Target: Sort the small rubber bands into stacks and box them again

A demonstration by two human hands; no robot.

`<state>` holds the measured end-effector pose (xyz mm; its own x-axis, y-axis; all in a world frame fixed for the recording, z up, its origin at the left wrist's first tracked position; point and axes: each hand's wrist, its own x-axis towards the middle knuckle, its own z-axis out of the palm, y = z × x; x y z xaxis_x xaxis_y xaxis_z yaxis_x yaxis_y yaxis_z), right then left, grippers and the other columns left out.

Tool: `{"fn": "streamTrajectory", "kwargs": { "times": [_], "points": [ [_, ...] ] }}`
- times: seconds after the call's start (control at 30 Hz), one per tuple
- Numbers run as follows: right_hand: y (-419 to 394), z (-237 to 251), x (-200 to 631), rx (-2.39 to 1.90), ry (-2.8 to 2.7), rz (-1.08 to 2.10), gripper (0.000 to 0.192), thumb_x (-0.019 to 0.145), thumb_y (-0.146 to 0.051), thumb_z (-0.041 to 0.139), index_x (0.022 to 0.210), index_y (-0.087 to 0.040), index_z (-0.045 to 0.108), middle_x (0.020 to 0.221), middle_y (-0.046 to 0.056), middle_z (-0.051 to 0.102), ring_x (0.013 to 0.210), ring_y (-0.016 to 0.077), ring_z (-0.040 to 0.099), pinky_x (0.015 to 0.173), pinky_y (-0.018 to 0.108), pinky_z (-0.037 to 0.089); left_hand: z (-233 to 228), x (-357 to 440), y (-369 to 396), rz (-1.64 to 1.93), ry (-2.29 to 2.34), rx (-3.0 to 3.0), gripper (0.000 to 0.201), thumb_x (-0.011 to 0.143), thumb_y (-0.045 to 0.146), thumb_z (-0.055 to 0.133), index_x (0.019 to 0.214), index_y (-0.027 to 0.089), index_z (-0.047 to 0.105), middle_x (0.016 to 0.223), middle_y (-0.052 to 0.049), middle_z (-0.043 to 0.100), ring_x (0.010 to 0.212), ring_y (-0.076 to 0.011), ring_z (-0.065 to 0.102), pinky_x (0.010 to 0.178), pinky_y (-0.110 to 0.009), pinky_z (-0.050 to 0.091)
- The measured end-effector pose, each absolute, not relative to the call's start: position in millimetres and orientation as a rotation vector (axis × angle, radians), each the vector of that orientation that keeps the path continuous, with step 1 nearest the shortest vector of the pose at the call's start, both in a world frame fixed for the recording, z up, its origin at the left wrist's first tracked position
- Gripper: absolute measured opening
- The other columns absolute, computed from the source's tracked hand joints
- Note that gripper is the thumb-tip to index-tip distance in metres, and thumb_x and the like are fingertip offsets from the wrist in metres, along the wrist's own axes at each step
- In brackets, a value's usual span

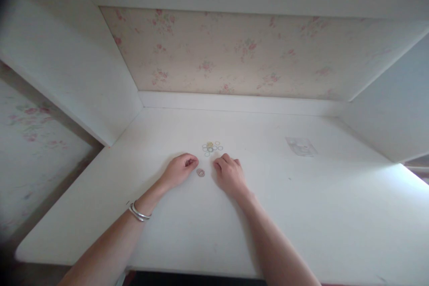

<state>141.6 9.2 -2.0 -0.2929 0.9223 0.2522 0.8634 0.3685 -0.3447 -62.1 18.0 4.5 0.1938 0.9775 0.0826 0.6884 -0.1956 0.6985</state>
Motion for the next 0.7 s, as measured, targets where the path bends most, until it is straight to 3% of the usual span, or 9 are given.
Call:
{"fn": "streamTrajectory", "kwargs": {
  "times": [0.7],
  "points": [
    [-3,11,139,-1.225,-2.397,0.426,0.019,0.086,-0.021,0.047,0.08,-0.022,0.065,0.081,0.0,0.06,0.076,0.0114,0.055,0.078,0.026,0.036,8,-61,16,0.688,1.554,2.013,0.022,0.084,0.03,0.047,0.087,0.022,0.066,0.089,-0.002,0.068,0.08,-0.0146,0.059,0.073,-0.024,0.043]
  ]
}}
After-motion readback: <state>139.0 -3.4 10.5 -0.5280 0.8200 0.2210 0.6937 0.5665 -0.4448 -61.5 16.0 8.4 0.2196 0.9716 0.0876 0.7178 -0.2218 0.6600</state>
